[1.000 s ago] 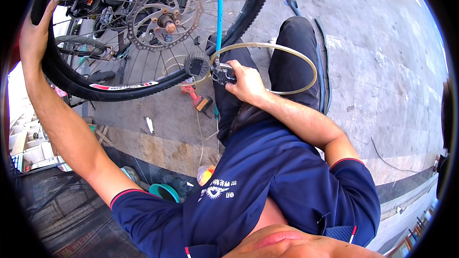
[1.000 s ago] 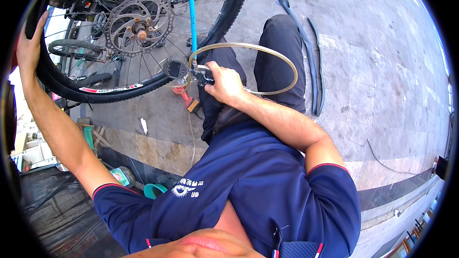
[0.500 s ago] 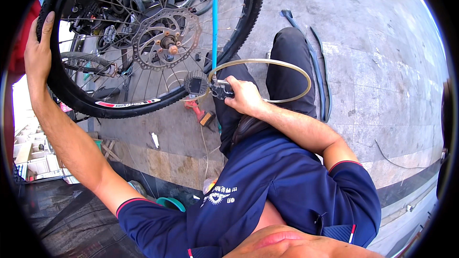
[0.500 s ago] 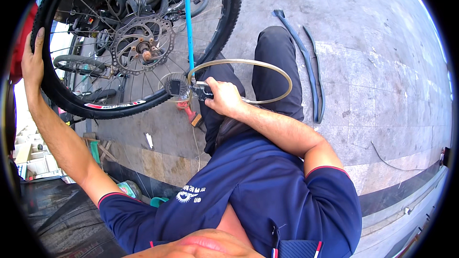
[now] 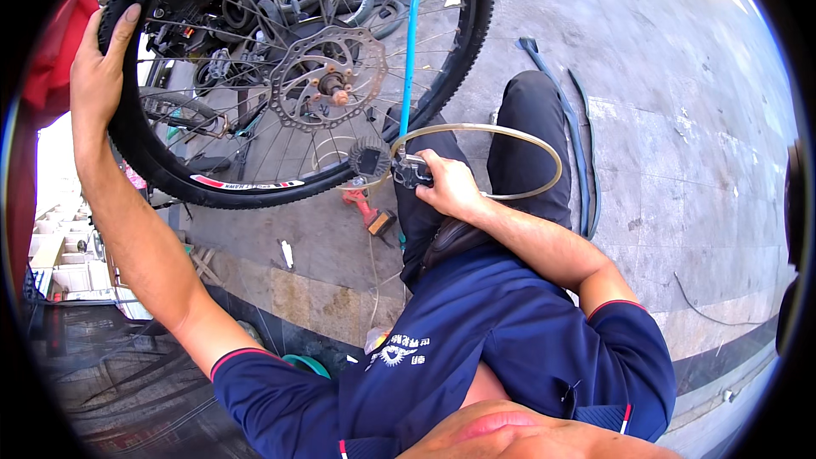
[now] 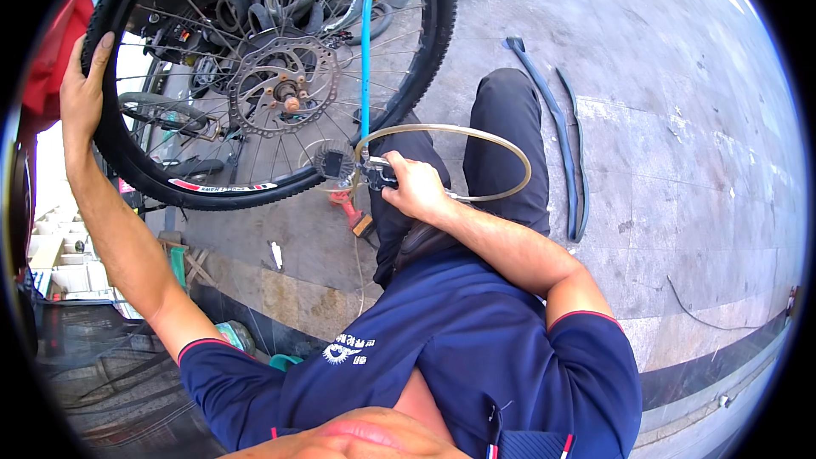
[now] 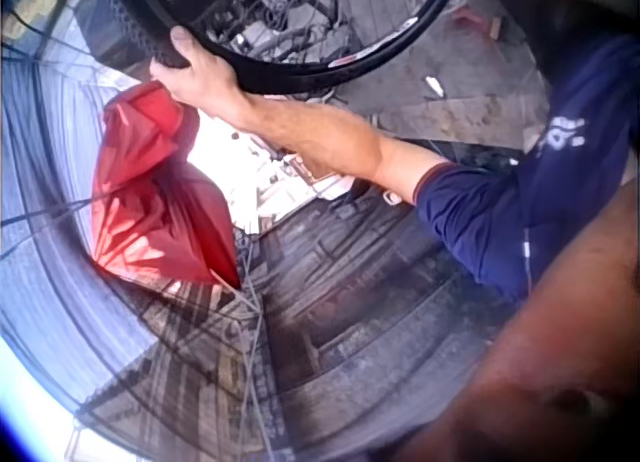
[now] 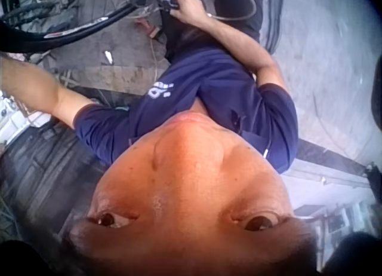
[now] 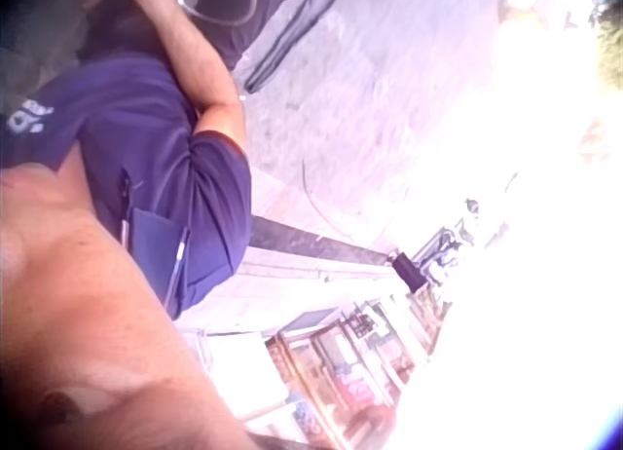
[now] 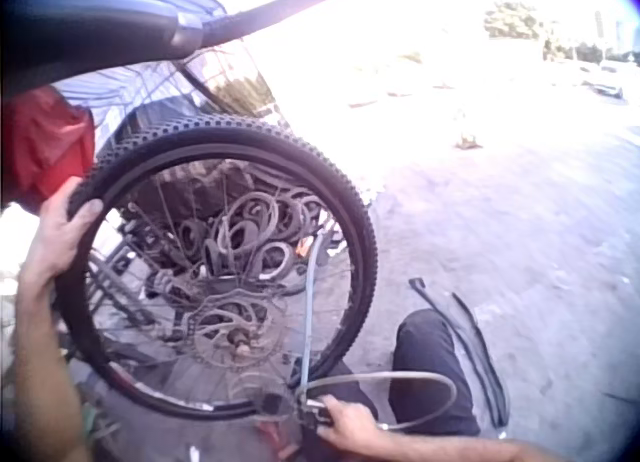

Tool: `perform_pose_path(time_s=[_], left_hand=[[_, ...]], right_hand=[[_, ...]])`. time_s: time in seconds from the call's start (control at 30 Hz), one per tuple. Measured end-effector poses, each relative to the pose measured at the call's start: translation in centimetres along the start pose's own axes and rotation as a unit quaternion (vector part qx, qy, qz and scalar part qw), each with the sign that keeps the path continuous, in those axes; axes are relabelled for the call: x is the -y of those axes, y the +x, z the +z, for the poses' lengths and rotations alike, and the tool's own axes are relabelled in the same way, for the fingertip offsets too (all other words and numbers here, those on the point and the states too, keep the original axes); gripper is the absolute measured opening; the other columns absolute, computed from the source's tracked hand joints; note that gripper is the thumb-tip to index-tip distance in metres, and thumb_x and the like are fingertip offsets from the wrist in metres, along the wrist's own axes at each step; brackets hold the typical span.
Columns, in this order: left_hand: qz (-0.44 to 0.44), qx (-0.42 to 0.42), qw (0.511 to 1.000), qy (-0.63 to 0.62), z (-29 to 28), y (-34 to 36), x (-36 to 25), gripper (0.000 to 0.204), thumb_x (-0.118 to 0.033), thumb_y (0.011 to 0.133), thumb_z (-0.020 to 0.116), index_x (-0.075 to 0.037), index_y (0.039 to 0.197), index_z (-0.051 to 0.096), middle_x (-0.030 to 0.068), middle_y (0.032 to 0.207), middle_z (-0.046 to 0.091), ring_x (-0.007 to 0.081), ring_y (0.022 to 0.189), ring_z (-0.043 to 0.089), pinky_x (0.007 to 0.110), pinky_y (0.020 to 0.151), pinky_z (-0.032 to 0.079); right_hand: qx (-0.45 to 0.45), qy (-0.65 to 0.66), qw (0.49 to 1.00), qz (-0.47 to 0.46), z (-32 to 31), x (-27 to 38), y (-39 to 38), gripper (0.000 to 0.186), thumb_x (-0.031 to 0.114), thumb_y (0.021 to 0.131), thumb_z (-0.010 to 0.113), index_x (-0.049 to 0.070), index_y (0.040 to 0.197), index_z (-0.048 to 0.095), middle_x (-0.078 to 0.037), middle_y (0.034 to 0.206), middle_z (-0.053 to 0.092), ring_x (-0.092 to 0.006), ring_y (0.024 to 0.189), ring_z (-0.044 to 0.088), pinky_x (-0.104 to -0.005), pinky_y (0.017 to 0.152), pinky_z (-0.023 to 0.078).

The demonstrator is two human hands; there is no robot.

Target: The person pumps air into a bicycle tire using an air compressor, removes the tire from the rim by hand, and then re-inflates the tire after checking it.

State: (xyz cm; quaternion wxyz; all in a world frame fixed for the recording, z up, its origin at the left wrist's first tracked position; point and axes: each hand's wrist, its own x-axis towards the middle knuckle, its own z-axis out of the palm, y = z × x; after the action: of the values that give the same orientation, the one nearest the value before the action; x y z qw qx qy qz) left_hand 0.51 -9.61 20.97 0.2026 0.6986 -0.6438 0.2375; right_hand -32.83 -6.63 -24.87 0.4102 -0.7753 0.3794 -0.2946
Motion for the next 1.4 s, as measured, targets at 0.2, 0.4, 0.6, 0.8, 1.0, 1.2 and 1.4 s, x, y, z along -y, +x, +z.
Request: perform_pose_path(time_s=[0.2,0.4,0.6,0.8,1.0,1.2,1.4], left_hand=[[-0.138,0.093,0.946,-0.28,-2.1,0.0,-1.5,0.07,-0.059,0.101,0.062,0.002,0.135,0.066,0.0115,0.106,0.075,0.0138,0.091,0.072,0.024,0.078,0.055],[-0.23,0.21,0.813,-0.492,-2.1,1.9,-0.7,0.079,-0.072,0.101,0.045,-0.001,0.122,0.071,0.0176,0.09,0.077,0.0336,0.075,0.076,0.044,0.066,0.063],[-0.242,0.248,0.807,-0.478,-2.3,1.4,-1.0,0.075,-0.073,0.1,0.046,-0.004,0.107,0.075,0.0172,0.076,0.075,0.0261,0.06,0.074,0.039,0.053,0.064],[-0.241,0.207,0.848,-0.425,-2.1,0.3,-2.7,0.073,-0.074,0.1,0.048,-0.005,0.101,0.074,0.0143,0.07,0.073,0.0246,0.052,0.07,0.034,0.047,0.059],[-0.244,0.15,0.839,-0.463,-1.3,-0.7,-2.0,0.071,-0.073,0.099,0.049,-0.006,0.1,0.076,0.014,0.069,0.072,0.0251,0.051,0.07,0.036,0.045,0.059],[-0.23,0.157,0.844,-0.458,-1.2,-1.0,-3.1,0.072,-0.075,0.099,0.047,-0.009,0.107,0.075,0.0166,0.067,0.07,0.0279,0.049,0.068,0.037,0.045,0.059],[-0.248,0.161,0.842,-0.451,-1.3,-0.7,-3.8,0.071,-0.074,0.099,0.048,-0.008,0.106,0.074,0.0158,0.066,0.068,0.0275,0.05,0.068,0.038,0.045,0.059]], right_hand=[[0.02,-0.034,0.999,0.025,0.0,-0.5,0.8,0.054,0.02,0.075,0.077,0.005,0.125,0.06,-0.022,0.096,0.074,-0.0431,0.092,0.072,-0.0512,0.083,0.056],[0.025,-0.025,0.999,0.014,0.1,-0.7,0.9,0.065,0.018,0.075,0.078,0.01,0.136,0.056,-0.022,0.1,0.074,-0.0424,0.094,0.072,-0.0505,0.085,0.057],[0.027,-0.034,0.999,0.021,0.4,-0.7,0.9,0.069,0.016,0.076,0.078,0.013,0.141,0.053,-0.018,0.098,0.072,-0.0392,0.089,0.073,-0.0489,0.081,0.057],[0.029,-0.056,0.997,0.037,0.1,-1.2,2.0,0.073,0.016,0.077,0.077,0.013,0.144,0.049,-0.018,0.099,0.073,-0.0399,0.09,0.073,-0.0508,0.082,0.056],[0.013,-0.084,0.995,0.046,0.4,-2.3,2.4,0.062,0.018,0.077,0.078,0.01,0.134,0.054,-0.024,0.1,0.073,-0.0442,0.094,0.072,-0.0528,0.083,0.056],[-0.011,-0.051,0.998,0.021,1.2,-2.3,2.2,0.053,0.015,0.076,0.078,0.008,0.126,0.059,-0.021,0.094,0.074,-0.0414,0.091,0.073,-0.0494,0.083,0.057],[0.007,-0.054,0.998,0.014,0.6,-1.7,1.7,0.06,0.017,0.076,0.078,0.008,0.132,0.057,-0.021,0.101,0.074,-0.0423,0.093,0.072,-0.0504,0.083,0.057]])
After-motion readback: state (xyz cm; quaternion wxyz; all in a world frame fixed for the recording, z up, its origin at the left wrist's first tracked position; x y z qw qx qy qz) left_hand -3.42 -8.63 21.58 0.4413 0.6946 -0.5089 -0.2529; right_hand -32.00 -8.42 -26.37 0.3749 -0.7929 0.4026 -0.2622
